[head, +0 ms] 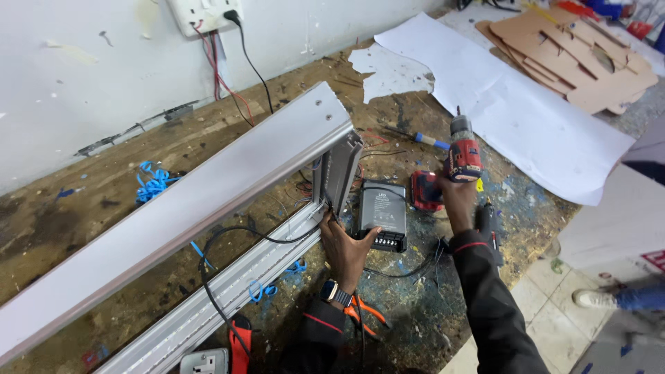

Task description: The person uses a cordless drill to fasten screws into a black LED driver box attached to a long aluminum light fixture. They repeatedly position the drill, drive screws, and adjust the fixture on a cluttered workbench.

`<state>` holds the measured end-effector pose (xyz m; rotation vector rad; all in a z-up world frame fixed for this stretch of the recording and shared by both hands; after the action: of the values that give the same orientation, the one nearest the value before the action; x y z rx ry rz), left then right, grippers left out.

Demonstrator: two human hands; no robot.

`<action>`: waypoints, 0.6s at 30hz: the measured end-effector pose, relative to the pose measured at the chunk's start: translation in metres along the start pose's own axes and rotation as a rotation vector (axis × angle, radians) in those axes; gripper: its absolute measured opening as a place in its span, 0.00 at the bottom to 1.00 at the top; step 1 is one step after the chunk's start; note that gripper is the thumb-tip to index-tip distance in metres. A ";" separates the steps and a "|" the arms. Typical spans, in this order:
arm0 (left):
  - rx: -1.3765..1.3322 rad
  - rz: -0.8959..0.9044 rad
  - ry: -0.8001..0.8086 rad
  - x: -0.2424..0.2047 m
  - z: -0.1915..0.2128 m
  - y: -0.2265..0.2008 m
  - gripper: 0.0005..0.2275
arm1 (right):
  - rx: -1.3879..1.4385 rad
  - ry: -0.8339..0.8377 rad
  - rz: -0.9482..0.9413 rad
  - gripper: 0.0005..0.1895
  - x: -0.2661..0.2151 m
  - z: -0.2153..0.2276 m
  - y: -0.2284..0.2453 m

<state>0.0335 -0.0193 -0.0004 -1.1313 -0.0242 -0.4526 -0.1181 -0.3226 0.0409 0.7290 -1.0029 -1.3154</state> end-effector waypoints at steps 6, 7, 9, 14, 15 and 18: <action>0.030 0.011 0.006 -0.002 0.004 -0.005 0.51 | 0.187 0.003 0.263 0.19 0.047 0.014 -0.033; 0.029 0.013 -0.001 0.001 0.008 -0.009 0.51 | 0.190 0.007 0.269 0.19 0.026 0.040 0.003; -0.002 -0.041 -0.068 0.001 0.015 -0.017 0.52 | 0.087 0.110 0.340 0.15 -0.018 0.091 0.071; -0.021 -0.053 -0.053 -0.003 0.010 -0.011 0.50 | -0.079 0.402 -0.054 0.21 -0.106 0.165 0.162; -0.056 -0.035 -0.014 0.002 0.011 -0.014 0.50 | -0.044 0.495 -0.180 0.24 -0.123 0.171 0.166; 0.036 -0.059 -0.037 0.001 0.008 -0.010 0.49 | -0.439 0.415 -0.506 0.33 -0.169 0.183 0.165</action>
<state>0.0329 -0.0158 0.0123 -1.1052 -0.0979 -0.4820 -0.2059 -0.1133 0.2349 0.8933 -0.1796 -1.6544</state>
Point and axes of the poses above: each hand's wrist, its own x-axis towards the middle knuckle, its own z-axis out of the back of the hand, y = z × x, the point moved 4 cm from there along x, towards the middle knuckle, and after that the axes turned 8 degrees about -y, right-handed, at the moved point
